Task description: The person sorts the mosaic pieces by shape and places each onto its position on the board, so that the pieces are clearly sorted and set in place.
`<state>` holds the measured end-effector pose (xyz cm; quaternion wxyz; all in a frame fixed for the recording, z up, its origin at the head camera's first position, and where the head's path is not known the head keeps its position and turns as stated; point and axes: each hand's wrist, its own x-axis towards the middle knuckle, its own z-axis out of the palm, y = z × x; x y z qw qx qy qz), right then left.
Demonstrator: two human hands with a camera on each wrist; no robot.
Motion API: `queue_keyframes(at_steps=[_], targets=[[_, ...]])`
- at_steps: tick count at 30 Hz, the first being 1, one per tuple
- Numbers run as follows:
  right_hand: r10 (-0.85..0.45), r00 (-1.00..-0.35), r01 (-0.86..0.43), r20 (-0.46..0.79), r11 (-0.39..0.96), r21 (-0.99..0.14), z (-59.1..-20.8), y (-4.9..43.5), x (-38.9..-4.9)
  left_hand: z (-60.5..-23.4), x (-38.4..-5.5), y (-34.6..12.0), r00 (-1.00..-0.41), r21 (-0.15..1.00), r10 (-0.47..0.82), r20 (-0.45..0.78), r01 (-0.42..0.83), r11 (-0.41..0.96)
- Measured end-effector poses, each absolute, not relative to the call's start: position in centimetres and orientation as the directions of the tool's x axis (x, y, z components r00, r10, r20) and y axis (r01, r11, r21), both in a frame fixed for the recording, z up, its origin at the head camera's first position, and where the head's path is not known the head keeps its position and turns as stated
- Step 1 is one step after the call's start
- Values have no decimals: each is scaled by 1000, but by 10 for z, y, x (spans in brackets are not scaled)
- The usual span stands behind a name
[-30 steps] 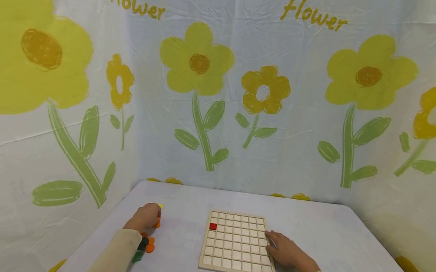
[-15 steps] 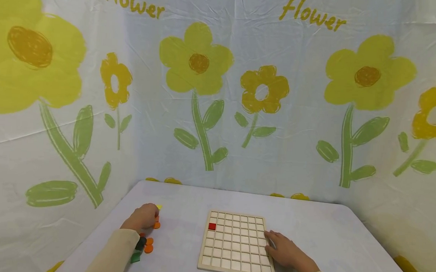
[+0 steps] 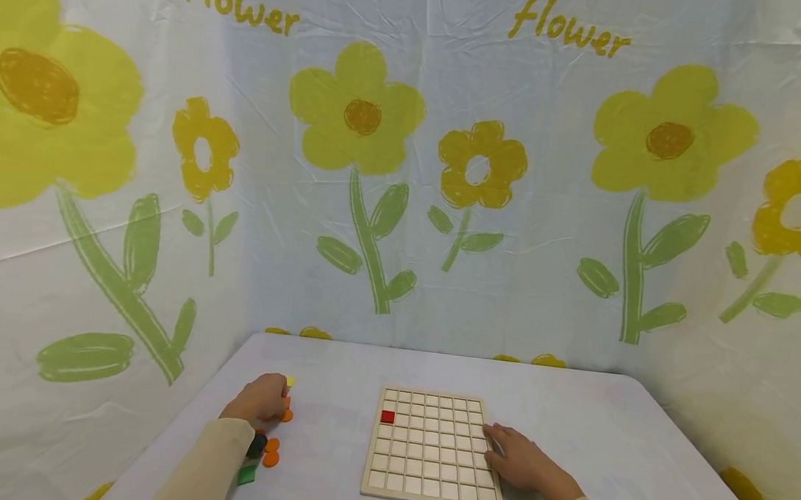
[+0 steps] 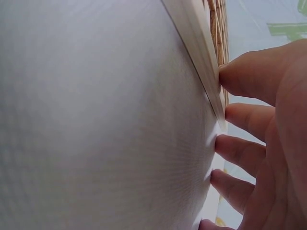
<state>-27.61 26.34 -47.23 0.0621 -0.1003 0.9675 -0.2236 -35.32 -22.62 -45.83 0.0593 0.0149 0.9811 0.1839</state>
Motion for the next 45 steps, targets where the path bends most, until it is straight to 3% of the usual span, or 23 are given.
queue_keyframes(at_steps=[17, 28, 45], targets=[[-228, -971, -172, -76, 881, -440, -464, 259, -274, -465, -367, -183, -972, 321, 215, 95, 235, 918], [-241, -967, -185, -76, 880, -438, -473, 260, -274, -460, -355, -139, -961, 298, 272, 57, 277, 914], [-229, -970, -172, -82, 883, -437, -472, 263, -276, -458, -348, -94, -932, 357, 359, 51, 352, 865]])
